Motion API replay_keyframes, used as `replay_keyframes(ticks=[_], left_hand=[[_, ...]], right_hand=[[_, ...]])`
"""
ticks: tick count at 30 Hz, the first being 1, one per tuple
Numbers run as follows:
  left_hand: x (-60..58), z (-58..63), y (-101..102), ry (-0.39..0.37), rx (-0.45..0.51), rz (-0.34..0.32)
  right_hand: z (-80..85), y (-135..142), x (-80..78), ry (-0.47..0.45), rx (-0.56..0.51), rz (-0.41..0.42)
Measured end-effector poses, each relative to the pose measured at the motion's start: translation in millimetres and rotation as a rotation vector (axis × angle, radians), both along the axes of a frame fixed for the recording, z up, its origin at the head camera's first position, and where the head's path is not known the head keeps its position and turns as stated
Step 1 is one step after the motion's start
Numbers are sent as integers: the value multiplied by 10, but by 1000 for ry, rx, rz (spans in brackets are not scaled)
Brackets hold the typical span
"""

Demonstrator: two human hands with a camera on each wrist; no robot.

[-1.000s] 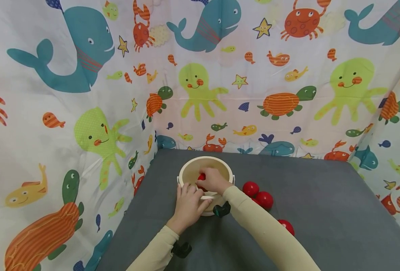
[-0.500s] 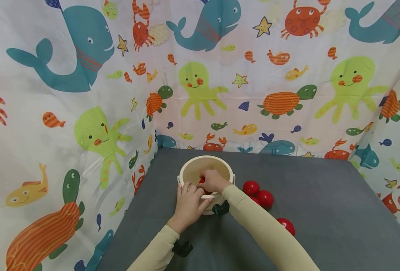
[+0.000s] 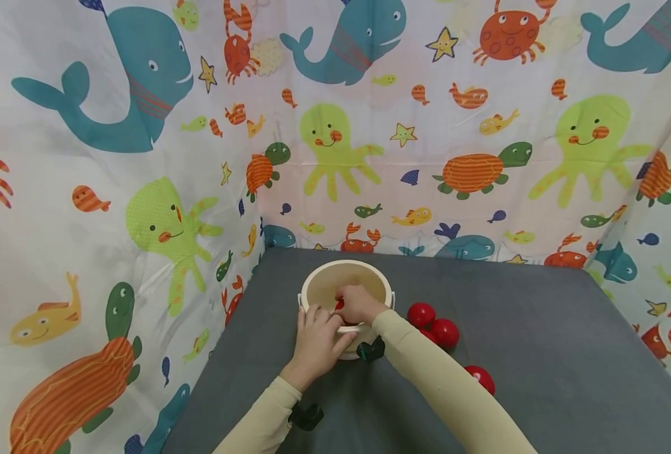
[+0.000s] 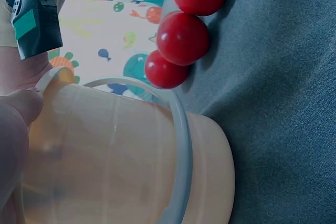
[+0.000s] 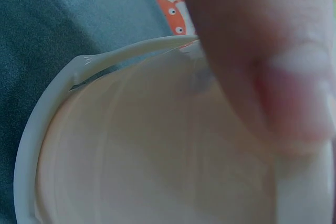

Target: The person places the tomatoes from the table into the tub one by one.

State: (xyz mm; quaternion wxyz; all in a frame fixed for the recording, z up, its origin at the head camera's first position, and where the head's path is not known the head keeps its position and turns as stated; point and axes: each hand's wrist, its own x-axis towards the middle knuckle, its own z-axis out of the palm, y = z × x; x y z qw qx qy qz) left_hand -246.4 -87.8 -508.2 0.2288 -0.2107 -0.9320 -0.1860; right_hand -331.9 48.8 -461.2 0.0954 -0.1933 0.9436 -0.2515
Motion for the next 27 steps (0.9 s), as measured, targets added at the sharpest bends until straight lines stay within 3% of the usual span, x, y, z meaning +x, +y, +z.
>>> replay_keyframes(ticks=[12,27], left_hand=[[-13,29,14,-5,-1,-7],[-5,26,6,1,-10,6]], right_hand=[[17,4,-7,67,15,-5],[135,111,-13,132,-91,-26]])
